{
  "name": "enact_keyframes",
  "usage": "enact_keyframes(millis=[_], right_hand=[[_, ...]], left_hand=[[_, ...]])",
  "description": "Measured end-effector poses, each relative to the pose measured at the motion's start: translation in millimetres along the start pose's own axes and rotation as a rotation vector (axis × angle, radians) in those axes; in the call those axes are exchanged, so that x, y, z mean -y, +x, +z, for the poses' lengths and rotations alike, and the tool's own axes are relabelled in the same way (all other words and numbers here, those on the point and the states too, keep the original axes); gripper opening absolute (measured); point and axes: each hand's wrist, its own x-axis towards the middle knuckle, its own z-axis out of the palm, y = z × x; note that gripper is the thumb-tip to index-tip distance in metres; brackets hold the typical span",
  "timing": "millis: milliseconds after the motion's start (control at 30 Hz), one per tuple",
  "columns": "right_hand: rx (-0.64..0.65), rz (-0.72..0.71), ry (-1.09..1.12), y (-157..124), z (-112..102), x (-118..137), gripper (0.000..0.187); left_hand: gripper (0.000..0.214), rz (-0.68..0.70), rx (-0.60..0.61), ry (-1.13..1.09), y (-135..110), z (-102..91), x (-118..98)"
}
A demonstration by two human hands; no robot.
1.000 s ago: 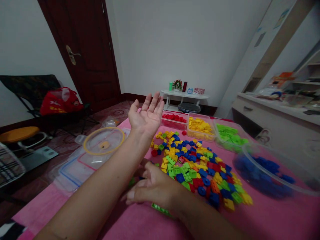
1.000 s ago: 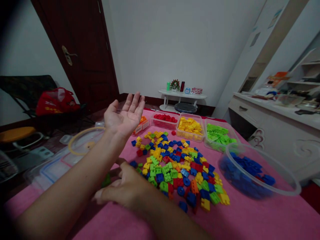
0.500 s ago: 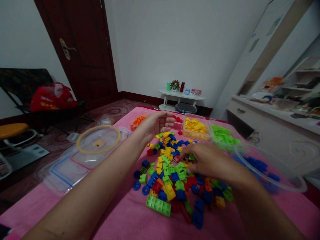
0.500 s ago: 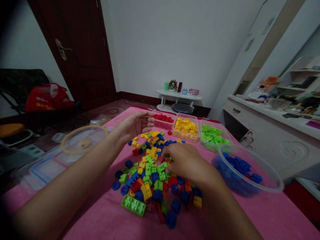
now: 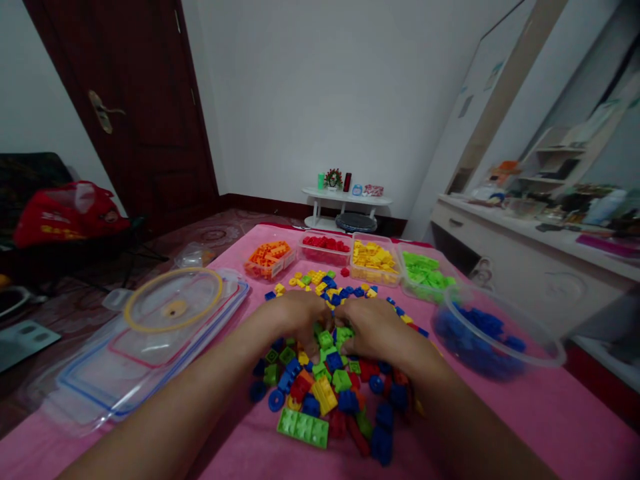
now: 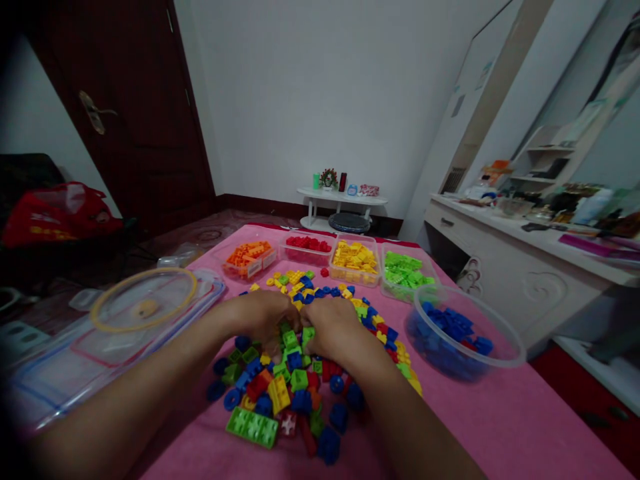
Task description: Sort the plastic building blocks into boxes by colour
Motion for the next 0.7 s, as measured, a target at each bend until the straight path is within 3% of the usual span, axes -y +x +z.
enact_keyframes(millis=[133,267,400,500,700], right_hand=[[-0.018,0.054,0.019,7.0,7.4,-7.1,0.034],[-0.062,0.086,0.097,9.9,10.9,-17.0,0.036],[-0.218,0.119,0.297,13.8,17.4,-27.7,0.030],[-0.337,0.083,0.637,20.3,24.2,-29.3,0.024],[-0.278,0.131,1.454,26.2,24.1,-21.7,0.034]], left_hand=[[0.045,-0.035,0.005,0.064,5.0,4.5,-0.4],[0.025,-0.044,-0.002,-0.041,5.0,3.1,0.8],[0.020,-0.101,-0.056,-0.067,2.2,1.1,-1.4],[0.019,-0.080,-0.121,-0.072,0.6,1.3,0.7],[0.014,-0.027,-0.162,-0.230,-5.7,-8.4,19.8]])
